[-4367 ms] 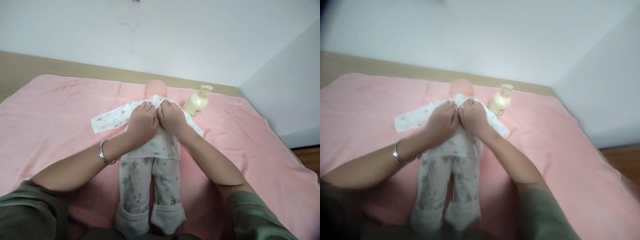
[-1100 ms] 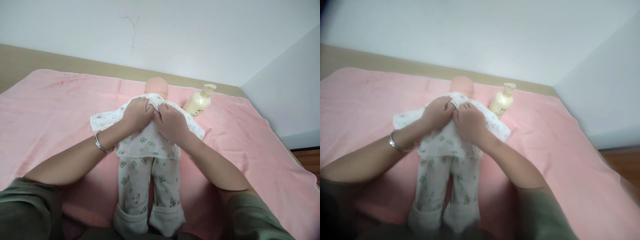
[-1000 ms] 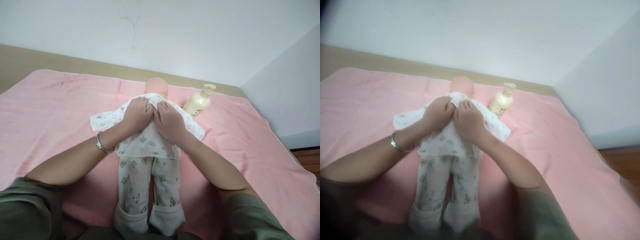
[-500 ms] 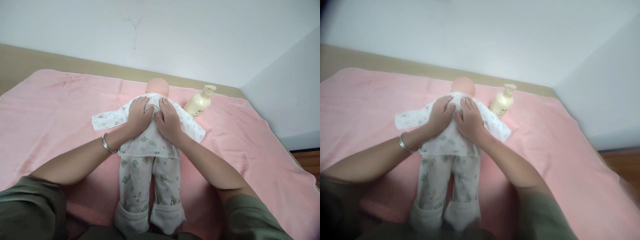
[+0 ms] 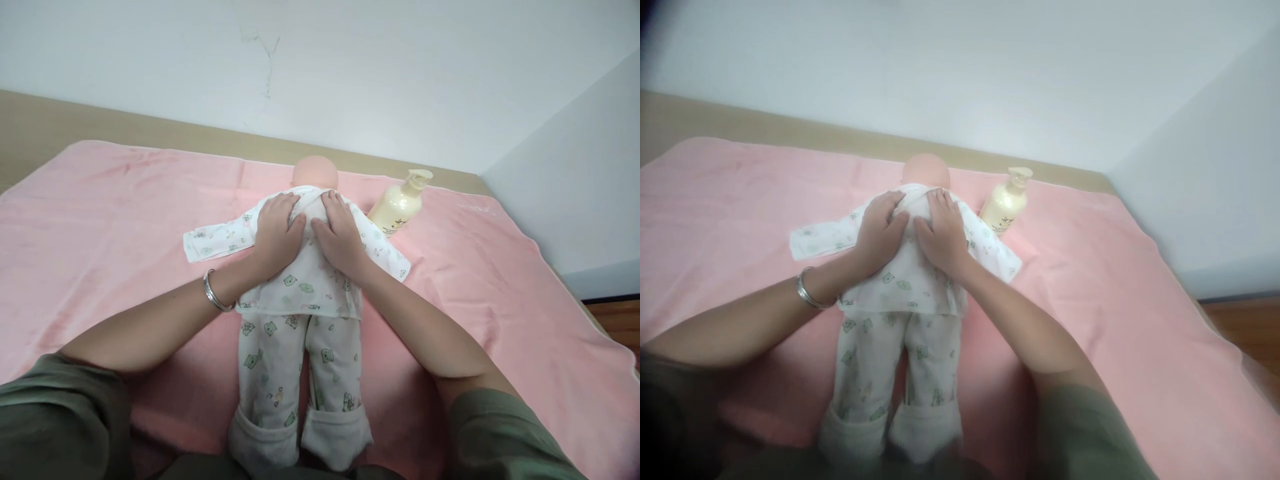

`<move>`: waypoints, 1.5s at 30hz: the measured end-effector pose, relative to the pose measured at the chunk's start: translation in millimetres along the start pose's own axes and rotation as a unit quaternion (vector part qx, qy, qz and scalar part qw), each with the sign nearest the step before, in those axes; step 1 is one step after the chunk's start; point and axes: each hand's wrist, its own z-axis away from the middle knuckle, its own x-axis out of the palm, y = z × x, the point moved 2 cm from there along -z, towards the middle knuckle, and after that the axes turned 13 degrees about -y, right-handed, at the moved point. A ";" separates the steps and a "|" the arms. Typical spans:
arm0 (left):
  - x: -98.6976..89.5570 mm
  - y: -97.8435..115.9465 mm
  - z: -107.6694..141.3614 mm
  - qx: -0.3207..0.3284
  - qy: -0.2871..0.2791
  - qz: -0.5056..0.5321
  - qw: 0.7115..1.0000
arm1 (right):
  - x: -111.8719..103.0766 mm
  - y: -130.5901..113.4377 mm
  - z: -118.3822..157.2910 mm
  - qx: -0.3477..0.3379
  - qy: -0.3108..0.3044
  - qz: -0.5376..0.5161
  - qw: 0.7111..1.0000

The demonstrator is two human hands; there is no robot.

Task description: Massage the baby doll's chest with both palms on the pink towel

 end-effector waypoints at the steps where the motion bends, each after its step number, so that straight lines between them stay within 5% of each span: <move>1: 0.4 0.6 1.4 0.001 0.000 -0.006 1.000 | 0.1 1.2 -1.3 -0.007 0.000 0.014 1.000; 11: 6.4 17.1 27.3 0.032 -0.052 -0.032 0.998 | -7.4 6.0 -7.6 -0.078 -0.047 0.154 0.984; 18: -0.8 1.2 1.5 0.012 -0.043 -0.012 0.999 | 0.0 -28.9 28.5 -0.040 -0.011 0.213 0.976; 23: -2.8 -3.6 -9.3 0.005 -0.052 -0.038 0.998 | 4.1 -23.2 18.7 -0.072 0.001 0.175 0.982; 29: -0.4 14.7 12.3 0.066 -0.054 -0.095 0.992 | -3.4 1.7 -13.9 -0.027 -0.013 0.096 0.995; 45: -6.2 3.2 -2.1 0.022 -0.054 -0.047 0.997 | 2.6 -11.0 2.8 -0.016 0.003 0.150 0.988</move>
